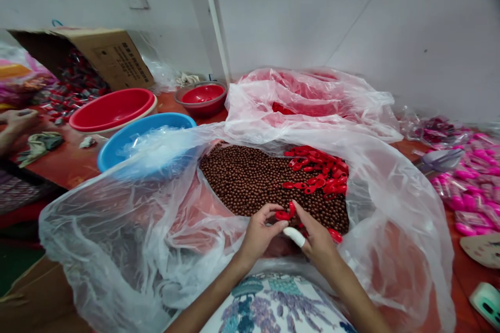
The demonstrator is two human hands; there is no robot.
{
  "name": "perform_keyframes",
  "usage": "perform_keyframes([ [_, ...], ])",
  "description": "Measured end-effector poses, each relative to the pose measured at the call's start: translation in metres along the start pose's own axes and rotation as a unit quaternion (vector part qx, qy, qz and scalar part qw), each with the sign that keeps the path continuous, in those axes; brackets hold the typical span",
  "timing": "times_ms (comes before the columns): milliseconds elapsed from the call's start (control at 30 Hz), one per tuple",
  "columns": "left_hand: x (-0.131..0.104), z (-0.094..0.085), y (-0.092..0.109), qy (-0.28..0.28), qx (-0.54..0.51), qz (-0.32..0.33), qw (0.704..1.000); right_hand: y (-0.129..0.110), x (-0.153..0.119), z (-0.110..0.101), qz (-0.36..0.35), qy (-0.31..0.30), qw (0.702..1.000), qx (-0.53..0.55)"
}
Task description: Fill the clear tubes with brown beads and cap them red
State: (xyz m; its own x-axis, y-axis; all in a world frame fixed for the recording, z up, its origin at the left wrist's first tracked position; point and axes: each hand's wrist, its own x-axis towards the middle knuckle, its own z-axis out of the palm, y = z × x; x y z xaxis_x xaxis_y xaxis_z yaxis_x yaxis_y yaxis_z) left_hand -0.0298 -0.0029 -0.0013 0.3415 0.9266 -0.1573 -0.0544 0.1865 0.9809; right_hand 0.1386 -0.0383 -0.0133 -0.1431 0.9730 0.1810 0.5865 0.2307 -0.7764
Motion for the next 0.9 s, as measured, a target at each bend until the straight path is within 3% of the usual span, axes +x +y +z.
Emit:
perform_keyframes([
  [133, -0.002, -0.001, 0.002, -0.021, -0.048, -0.047, 0.998, -0.001, 0.001, 0.004, -0.073, -0.051, 0.99, -0.109],
  [300, -0.008, 0.0, 0.006, -0.023, -0.153, -0.142, 0.978, 0.0, -0.001, 0.007, -0.098, -0.004, 0.98, -0.173],
  [500, -0.007, 0.019, -0.003, -0.037, -0.275, -0.241, 0.93, -0.013, 0.0, 0.01, -0.105, 0.009, 0.981, -0.161],
  [600, -0.005, 0.027, -0.007, 0.02, -0.272, -0.239, 0.932, -0.017, 0.001, 0.012, -0.101, 0.021, 0.98, -0.172],
  [700, -0.006, 0.031, -0.008, 0.073, -0.263, -0.193, 0.943, -0.017, 0.0, 0.013, -0.115, 0.015, 0.977, -0.176],
  [767, -0.007, 0.032, -0.008, 0.082, -0.265, -0.169, 0.946, -0.017, -0.001, 0.014, -0.122, 0.007, 0.977, -0.172],
  [900, -0.009, 0.031, -0.006, 0.068, -0.256, -0.184, 0.946, -0.02, -0.003, 0.015, -0.116, -0.008, 0.982, -0.152],
])
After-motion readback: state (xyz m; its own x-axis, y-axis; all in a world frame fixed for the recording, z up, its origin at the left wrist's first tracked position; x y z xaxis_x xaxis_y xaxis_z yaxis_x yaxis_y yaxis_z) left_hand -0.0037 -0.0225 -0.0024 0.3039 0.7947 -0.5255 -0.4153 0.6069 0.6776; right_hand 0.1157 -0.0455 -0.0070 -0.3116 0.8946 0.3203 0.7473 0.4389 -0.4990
